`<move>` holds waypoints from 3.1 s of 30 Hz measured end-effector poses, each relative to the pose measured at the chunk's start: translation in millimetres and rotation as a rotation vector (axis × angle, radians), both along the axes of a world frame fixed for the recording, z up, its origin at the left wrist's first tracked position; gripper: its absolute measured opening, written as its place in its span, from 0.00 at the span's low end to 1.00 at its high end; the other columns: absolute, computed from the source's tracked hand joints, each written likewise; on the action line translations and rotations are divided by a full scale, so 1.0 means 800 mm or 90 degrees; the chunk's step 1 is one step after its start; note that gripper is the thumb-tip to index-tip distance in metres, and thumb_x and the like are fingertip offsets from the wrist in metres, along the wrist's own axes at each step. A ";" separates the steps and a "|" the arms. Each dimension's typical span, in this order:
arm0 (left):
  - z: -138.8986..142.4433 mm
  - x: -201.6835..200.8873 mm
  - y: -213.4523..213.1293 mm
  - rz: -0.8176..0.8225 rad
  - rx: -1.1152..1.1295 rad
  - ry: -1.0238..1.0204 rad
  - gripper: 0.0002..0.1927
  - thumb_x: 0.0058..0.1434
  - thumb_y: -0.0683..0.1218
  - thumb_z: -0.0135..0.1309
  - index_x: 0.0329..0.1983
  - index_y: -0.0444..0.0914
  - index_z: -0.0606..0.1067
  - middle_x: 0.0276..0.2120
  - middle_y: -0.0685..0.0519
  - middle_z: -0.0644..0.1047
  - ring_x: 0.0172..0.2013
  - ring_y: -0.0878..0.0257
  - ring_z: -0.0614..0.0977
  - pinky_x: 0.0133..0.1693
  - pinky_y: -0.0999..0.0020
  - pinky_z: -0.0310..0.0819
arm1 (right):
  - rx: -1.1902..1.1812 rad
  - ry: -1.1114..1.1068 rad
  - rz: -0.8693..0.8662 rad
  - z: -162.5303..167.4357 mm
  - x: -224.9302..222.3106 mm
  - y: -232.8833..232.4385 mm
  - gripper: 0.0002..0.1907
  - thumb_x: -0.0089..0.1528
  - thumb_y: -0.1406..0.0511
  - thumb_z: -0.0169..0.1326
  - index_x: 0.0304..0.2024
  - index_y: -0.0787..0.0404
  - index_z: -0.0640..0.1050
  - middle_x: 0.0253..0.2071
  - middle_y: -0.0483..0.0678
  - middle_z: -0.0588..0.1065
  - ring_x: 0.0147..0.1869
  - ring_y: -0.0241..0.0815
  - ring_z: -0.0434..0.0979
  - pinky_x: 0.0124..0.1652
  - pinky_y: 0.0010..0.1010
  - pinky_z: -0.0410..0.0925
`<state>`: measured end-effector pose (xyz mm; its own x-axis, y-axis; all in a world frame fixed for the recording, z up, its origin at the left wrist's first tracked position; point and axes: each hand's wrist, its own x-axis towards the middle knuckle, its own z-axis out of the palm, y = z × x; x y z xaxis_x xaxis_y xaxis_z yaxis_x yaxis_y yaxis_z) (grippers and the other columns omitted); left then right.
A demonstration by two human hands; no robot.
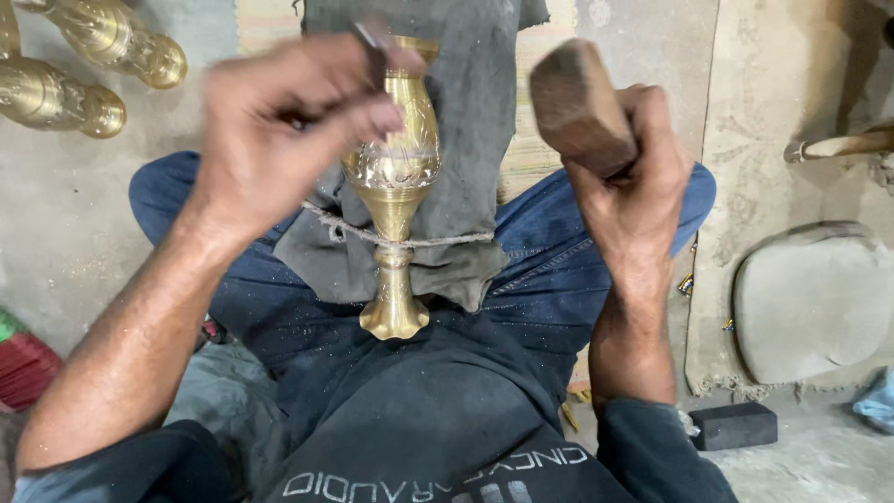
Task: The person sits cross-legged on the floor and uses a chisel and wooden mallet to engrave a decorative pattern into a brass object. They repeatedly strike the chisel to create fine lines and details on the surface.
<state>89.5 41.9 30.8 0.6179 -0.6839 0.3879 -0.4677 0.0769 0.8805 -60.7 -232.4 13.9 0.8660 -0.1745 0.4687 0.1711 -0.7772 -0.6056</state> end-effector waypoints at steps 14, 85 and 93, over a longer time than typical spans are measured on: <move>-0.002 -0.004 -0.005 -0.063 0.131 -0.239 0.19 0.66 0.45 0.67 0.58 0.36 0.78 0.44 0.48 0.83 0.43 0.58 0.88 0.43 0.68 0.85 | 0.003 0.002 0.009 -0.001 -0.001 0.016 0.17 0.65 0.75 0.66 0.52 0.67 0.73 0.45 0.55 0.77 0.47 0.47 0.80 0.47 0.31 0.72; 0.007 0.002 -0.004 -0.068 0.165 -0.271 0.20 0.66 0.48 0.68 0.58 0.37 0.80 0.43 0.51 0.83 0.40 0.61 0.86 0.41 0.68 0.84 | -0.309 -0.016 -0.081 0.035 -0.003 0.019 0.18 0.57 0.75 0.69 0.44 0.68 0.73 0.39 0.57 0.74 0.43 0.56 0.77 0.43 0.41 0.70; 0.010 -0.001 0.002 -0.086 0.176 -0.309 0.18 0.65 0.47 0.68 0.56 0.38 0.81 0.39 0.52 0.83 0.37 0.62 0.86 0.38 0.67 0.83 | 0.021 0.009 -0.057 0.036 -0.003 0.023 0.16 0.63 0.75 0.64 0.48 0.66 0.71 0.40 0.52 0.75 0.44 0.51 0.79 0.45 0.38 0.72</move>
<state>88.8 43.2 38.6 0.3139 -0.8608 0.4006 -0.8257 -0.0391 0.5628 -62.9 -214.1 42.6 0.8523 -0.2668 0.4500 0.0931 -0.7691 -0.6323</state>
